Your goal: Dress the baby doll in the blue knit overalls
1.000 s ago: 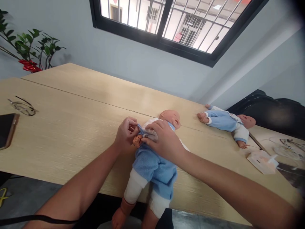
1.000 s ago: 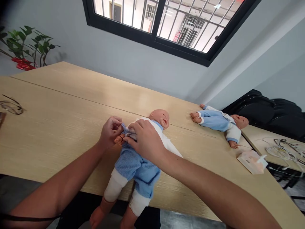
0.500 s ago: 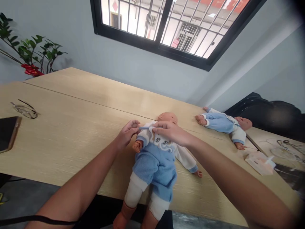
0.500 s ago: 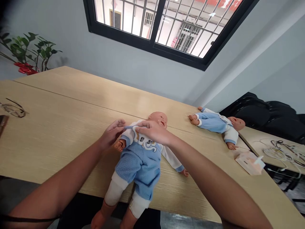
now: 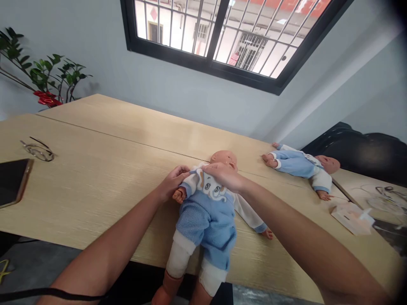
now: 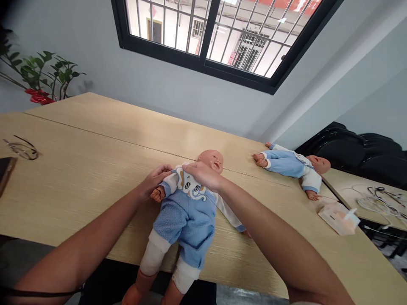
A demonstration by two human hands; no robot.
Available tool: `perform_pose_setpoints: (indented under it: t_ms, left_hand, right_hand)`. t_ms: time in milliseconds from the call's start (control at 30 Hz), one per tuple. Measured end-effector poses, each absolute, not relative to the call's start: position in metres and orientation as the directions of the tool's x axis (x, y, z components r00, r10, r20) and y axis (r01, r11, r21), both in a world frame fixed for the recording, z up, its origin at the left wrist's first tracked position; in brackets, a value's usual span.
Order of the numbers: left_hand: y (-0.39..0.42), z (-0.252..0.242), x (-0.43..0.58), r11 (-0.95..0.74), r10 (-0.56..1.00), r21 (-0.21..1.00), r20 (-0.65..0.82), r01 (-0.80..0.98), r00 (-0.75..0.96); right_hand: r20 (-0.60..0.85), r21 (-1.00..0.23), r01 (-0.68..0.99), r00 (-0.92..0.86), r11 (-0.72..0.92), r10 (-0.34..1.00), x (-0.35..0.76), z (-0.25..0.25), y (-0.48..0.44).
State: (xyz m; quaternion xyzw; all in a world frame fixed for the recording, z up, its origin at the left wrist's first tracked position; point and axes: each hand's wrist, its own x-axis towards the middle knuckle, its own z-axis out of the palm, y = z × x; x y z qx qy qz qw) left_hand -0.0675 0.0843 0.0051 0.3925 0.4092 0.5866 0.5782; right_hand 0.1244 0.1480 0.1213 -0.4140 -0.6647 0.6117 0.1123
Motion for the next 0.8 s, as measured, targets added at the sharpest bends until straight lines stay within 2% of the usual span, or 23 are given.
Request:
perform_pose_setpoints:
  t_ms: [100,167,233,367,433,500,567,667,800]
  left_hand:
    - [0.085,0.005,-0.071,-0.091,0.992,0.969,0.068,-0.23,-0.107]
    - [0.081,0.009,-0.075,-0.163,0.977,0.984,0.15,-0.075,-0.152]
    - [0.073,0.017,-0.08,-0.192,0.977,0.981,0.193,0.016,-0.095]
    - [0.055,0.035,-0.09,-0.195,0.964,0.98,0.182,0.048,0.195]
    - [0.05,0.039,-0.093,-0.225,0.952,0.97,0.198,0.093,0.234]
    - [0.048,0.04,-0.093,-0.243,0.955,0.962,0.215,0.127,0.203]
    - [0.048,0.039,-0.093,-0.23,0.969,0.961,0.212,0.155,0.127]
    - [0.047,0.038,-0.095,-0.159,0.987,0.958,0.161,0.237,0.01]
    - [0.043,0.046,-0.1,-0.138,0.988,0.954,0.115,0.267,0.098]
  right_hand:
    - [-0.274,-0.955,0.268,-0.631,-0.128,0.726,0.126,0.116,0.153]
    - [-0.266,-0.958,0.253,-0.605,-0.135,0.75,0.126,0.114,0.158]
    - [-0.301,-0.936,0.334,-0.591,-0.112,0.749,0.123,0.114,0.162]
    - [-0.376,-0.797,0.601,-0.566,0.056,0.734,0.108,0.13,0.164]
    - [-0.438,-0.68,0.72,-0.553,0.141,0.708,0.099,0.143,0.163]
    - [-0.524,-0.607,0.772,-0.567,0.188,0.635,0.091,0.153,0.163]
    - [-0.569,-0.62,0.769,-0.577,0.154,0.587,0.088,0.158,0.165]
    - [-0.545,-0.687,0.727,-0.524,0.011,0.654,0.086,0.152,0.169]
    - [-0.492,-0.699,0.715,-0.469,-0.012,0.733,0.08,0.141,0.171]
